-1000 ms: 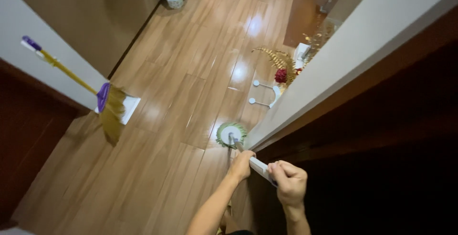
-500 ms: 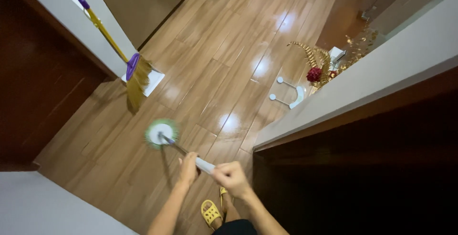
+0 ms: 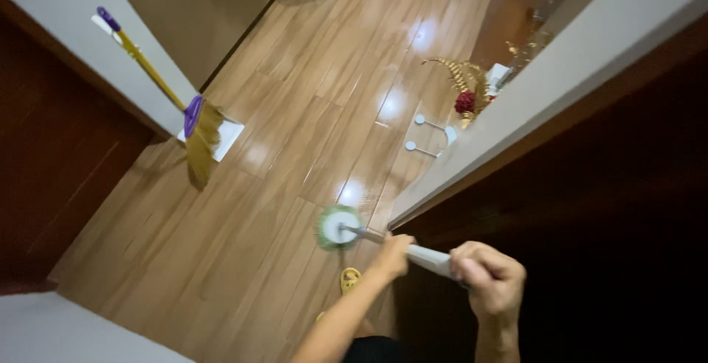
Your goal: The person is mopping the wooden floor in a hallway and then inside a bedroom.
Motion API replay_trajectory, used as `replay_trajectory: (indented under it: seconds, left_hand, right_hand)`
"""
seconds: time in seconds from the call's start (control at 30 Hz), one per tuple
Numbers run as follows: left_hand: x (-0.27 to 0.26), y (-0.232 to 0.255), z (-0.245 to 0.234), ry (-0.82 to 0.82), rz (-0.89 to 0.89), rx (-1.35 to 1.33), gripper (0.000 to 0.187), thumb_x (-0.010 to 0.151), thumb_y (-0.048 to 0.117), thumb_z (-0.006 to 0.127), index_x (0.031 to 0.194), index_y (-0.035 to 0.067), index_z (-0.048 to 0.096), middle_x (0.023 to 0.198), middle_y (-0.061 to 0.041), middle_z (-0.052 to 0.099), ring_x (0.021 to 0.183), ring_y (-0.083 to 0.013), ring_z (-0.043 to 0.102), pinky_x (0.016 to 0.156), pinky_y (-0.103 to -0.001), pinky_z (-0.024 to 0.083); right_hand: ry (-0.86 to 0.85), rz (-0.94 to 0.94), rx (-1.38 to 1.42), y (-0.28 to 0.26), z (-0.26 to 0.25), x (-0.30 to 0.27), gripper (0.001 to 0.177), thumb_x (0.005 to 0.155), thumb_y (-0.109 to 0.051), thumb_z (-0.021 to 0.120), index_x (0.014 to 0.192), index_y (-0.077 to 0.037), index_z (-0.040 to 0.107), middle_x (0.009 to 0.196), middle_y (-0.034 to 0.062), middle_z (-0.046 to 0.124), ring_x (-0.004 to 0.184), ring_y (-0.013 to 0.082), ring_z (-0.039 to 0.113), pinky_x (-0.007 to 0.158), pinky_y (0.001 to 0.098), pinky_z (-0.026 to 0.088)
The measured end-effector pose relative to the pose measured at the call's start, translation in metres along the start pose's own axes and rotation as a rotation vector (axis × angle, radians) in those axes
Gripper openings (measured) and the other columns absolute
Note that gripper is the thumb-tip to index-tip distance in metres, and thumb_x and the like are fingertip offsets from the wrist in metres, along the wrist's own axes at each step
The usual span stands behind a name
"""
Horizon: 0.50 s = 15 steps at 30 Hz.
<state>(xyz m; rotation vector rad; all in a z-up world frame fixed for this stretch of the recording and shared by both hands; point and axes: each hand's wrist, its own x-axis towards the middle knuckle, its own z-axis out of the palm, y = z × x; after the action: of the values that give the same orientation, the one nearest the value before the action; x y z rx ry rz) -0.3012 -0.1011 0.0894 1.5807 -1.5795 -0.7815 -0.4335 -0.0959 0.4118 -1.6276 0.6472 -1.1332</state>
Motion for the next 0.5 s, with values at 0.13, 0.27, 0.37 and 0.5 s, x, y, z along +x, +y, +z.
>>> replay_trajectory:
  seconds: [0.13, 0.27, 0.37, 0.5]
  left_hand:
    - [0.007, 0.038, 0.006, -0.081, 0.003, 0.035, 0.029, 0.063, -0.006, 0.066, 0.089, 0.007, 0.069, 0.090, -0.017, 0.070, 0.101, -0.0417, 0.065, 0.110, -0.071, 0.024]
    - [-0.021, 0.047, -0.014, -0.119, -0.064, 0.100, 0.026, 0.067, -0.004, 0.065, 0.089, 0.008, 0.069, 0.091, -0.016, 0.071, 0.102, -0.0403, 0.066, 0.117, -0.069, 0.020]
    - [-0.054, 0.034, -0.041, -0.023, -0.071, 0.150, 0.026, 0.068, -0.004, 0.063, 0.089, 0.009, 0.069, 0.089, -0.018, 0.071, 0.099, -0.0415, 0.066, 0.116, -0.069, 0.022]
    - [-0.119, -0.007, -0.085, 0.213, -0.103, 0.205, 0.016, 0.066, 0.004, 0.069, 0.082, 0.008, 0.069, 0.082, -0.019, 0.071, 0.088, -0.0444, 0.066, 0.102, -0.063, 0.033]
  right_hand:
    - [0.243, 0.047, 0.047, 0.010, -0.015, -0.017, 0.036, 0.098, -0.004, 0.048, 0.064, 0.004, 0.055, 0.063, 0.0119, 0.053, 0.060, 0.0203, 0.053, 0.063, 0.0356, 0.047]
    - [0.262, 0.054, 0.191, 0.020, -0.017, -0.031, 0.043, 0.103, -0.003, 0.048, 0.060, 0.001, 0.050, 0.060, 0.0104, 0.052, 0.054, 0.0189, 0.050, 0.060, 0.0379, 0.048]
    - [0.151, 0.079, 0.302, 0.032, -0.001, -0.029, 0.040, 0.100, -0.002, 0.050, 0.060, 0.002, 0.053, 0.060, 0.0104, 0.053, 0.054, 0.0173, 0.049, 0.059, 0.0366, 0.047]
    - [-0.048, 0.158, 0.259, 0.082, 0.041, -0.039, 0.032, 0.089, -0.007, 0.061, 0.057, 0.001, 0.061, 0.063, 0.0101, 0.062, 0.055, 0.0155, 0.055, 0.053, 0.0337, 0.046]
